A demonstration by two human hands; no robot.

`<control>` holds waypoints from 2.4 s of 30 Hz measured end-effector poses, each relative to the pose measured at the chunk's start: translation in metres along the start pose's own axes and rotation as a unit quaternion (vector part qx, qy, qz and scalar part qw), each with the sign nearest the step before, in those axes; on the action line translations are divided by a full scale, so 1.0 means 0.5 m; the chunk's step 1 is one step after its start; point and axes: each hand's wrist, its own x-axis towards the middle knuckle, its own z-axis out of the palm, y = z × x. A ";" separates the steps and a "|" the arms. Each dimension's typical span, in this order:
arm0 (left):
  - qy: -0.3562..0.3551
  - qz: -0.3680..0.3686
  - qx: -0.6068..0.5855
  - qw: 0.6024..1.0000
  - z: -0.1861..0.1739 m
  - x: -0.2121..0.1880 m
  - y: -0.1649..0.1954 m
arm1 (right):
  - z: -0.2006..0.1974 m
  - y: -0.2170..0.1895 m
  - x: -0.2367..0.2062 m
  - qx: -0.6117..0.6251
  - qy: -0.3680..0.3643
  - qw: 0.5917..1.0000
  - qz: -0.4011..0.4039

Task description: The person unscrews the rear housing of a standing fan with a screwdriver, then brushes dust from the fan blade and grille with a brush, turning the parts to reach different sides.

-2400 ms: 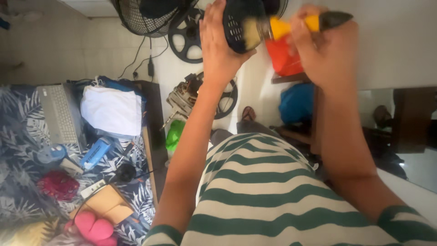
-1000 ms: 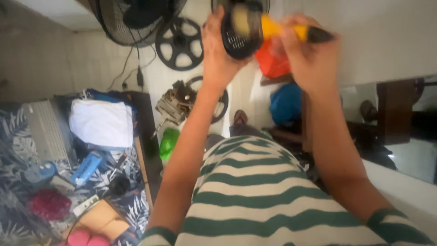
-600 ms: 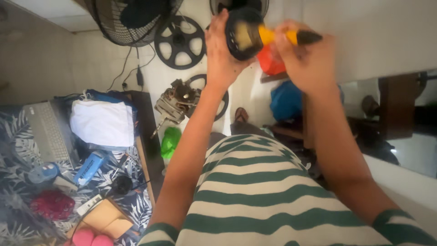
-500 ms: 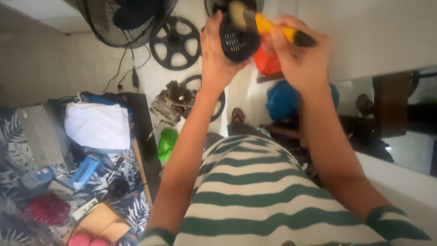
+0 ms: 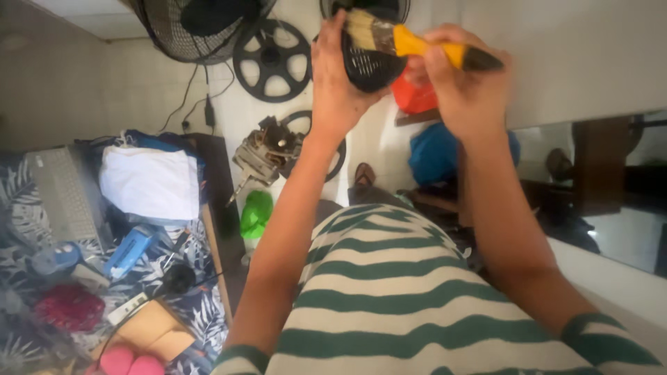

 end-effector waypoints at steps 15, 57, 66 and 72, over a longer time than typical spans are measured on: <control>-0.001 0.036 0.056 0.998 0.002 0.003 -0.017 | -0.030 -0.001 0.000 0.027 -0.008 0.999 0.032; 0.004 0.035 0.070 0.997 -0.021 -0.002 -0.006 | -0.043 -0.032 0.054 -0.006 -0.030 0.999 0.026; 0.001 0.036 0.064 0.997 -0.028 0.002 -0.009 | -0.032 -0.042 0.056 0.035 -0.043 0.998 0.017; 0.003 0.041 0.058 0.997 -0.027 0.003 -0.014 | -0.050 -0.037 0.052 -0.041 0.020 0.998 0.048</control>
